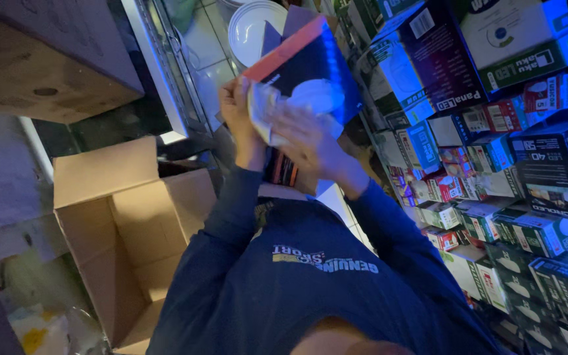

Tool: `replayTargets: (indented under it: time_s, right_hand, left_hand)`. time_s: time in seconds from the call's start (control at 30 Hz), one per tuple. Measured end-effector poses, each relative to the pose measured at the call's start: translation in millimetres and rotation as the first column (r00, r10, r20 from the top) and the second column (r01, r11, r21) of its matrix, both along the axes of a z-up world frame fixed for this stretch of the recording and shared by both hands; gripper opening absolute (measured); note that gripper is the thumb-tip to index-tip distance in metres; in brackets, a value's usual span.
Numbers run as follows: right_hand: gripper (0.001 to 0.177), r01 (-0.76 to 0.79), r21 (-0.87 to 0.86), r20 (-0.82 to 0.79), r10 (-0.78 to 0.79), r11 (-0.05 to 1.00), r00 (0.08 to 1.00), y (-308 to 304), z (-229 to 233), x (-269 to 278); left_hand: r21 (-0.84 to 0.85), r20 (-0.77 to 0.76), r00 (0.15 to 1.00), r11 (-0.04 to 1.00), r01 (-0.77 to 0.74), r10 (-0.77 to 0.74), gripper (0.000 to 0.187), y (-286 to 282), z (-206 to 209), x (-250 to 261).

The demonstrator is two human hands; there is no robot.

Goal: The person wipes down several boxes of LED downlights with a cloth before placing them into a larger cardboard box.

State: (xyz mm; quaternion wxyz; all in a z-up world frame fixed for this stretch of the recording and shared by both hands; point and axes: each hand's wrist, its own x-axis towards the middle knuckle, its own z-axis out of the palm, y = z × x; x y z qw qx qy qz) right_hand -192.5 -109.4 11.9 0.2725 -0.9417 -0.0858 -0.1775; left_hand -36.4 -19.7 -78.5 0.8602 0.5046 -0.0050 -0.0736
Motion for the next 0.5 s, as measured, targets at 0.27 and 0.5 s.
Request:
replayTargets:
  time_s: [0.27,0.5]
  right_hand:
    - [0.05,0.331,0.741,0.063,-0.551,0.584,0.832,-38,-4,-56]
    - [0.037,0.395,0.156,0.287,-0.425,0.905,0.859,-68,62,13]
  left_hand:
    - [-0.305,-0.043,0.999,0.952,-0.03,0.018,0.018,41,64,32]
    - [-0.167,0.165,0.969,0.963,0.211,-0.184,0.014,15,96,-32]
